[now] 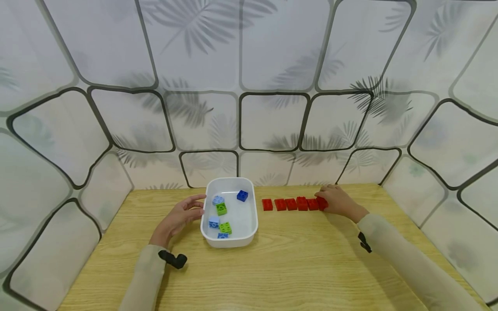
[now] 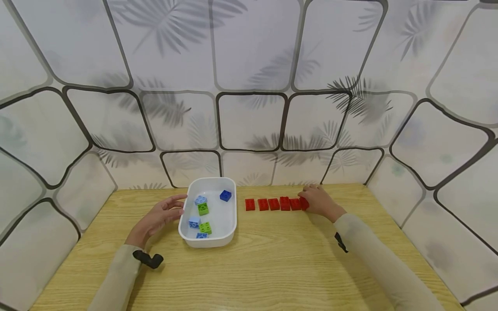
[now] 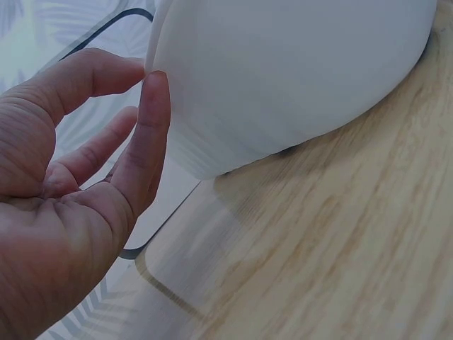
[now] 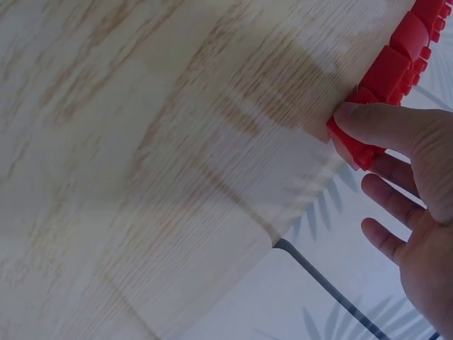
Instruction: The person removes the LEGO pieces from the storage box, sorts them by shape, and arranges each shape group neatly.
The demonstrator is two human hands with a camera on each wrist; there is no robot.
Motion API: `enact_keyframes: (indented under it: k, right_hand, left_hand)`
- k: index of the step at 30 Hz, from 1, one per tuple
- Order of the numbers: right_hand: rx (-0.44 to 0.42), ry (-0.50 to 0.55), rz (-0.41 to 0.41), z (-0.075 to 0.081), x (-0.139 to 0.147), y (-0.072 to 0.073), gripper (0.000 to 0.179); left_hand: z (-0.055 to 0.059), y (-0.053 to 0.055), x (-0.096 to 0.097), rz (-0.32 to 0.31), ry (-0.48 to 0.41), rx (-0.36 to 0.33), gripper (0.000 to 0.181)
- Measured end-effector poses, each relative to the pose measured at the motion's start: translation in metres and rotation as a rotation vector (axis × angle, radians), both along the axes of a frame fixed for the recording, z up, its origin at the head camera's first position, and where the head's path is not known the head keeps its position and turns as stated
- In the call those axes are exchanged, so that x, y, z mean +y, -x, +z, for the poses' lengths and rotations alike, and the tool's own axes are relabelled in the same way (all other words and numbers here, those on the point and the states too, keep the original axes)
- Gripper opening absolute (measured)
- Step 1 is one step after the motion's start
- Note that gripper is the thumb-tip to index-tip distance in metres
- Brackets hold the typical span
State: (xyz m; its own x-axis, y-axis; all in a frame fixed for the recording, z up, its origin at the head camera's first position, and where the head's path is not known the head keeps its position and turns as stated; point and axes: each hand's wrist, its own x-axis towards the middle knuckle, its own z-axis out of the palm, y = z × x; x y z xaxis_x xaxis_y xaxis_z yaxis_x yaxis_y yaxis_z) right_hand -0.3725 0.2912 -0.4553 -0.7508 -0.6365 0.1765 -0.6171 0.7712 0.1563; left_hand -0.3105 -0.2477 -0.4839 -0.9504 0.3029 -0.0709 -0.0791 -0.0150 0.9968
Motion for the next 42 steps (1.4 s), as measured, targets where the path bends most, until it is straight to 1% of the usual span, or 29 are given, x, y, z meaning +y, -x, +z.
enact_keyframes:
  k: [11,19,26,33,39,42]
  right_hand:
    - [0.006,-0.056,0.005,0.0006,-0.0046,-0.0001,0.045]
    - [0.029,-0.126,-0.023,0.0021,-0.0093,-0.0017,0.045]
    - [0.035,-0.131,-0.041,0.0016,-0.0078,-0.0033,0.044]
    - [0.060,-0.132,-0.034,0.0035,-0.0074,-0.0057,0.045]
    - [0.054,-0.135,-0.040,0.0048,-0.0065,-0.0045,0.048]
    - [0.028,-0.112,-0.053,0.0054,-0.0047,-0.0042,0.050]
  left_hand:
    - [-0.0032,-0.0010,-0.0027,0.017,0.017,-0.006,0.064]
    - [-0.0030,-0.0022,-0.0034,0.010,0.012,-0.003,0.063]
    - [-0.0028,-0.0018,-0.0025,0.002,0.008,0.002,0.064]
    - [-0.0034,-0.0006,-0.0014,0.007,0.013,0.001,0.064]
    - [-0.0018,0.0004,-0.0011,0.012,0.015,-0.002,0.064]
    - [-0.0010,0.0008,-0.0007,0.011,0.010,-0.005,0.064]
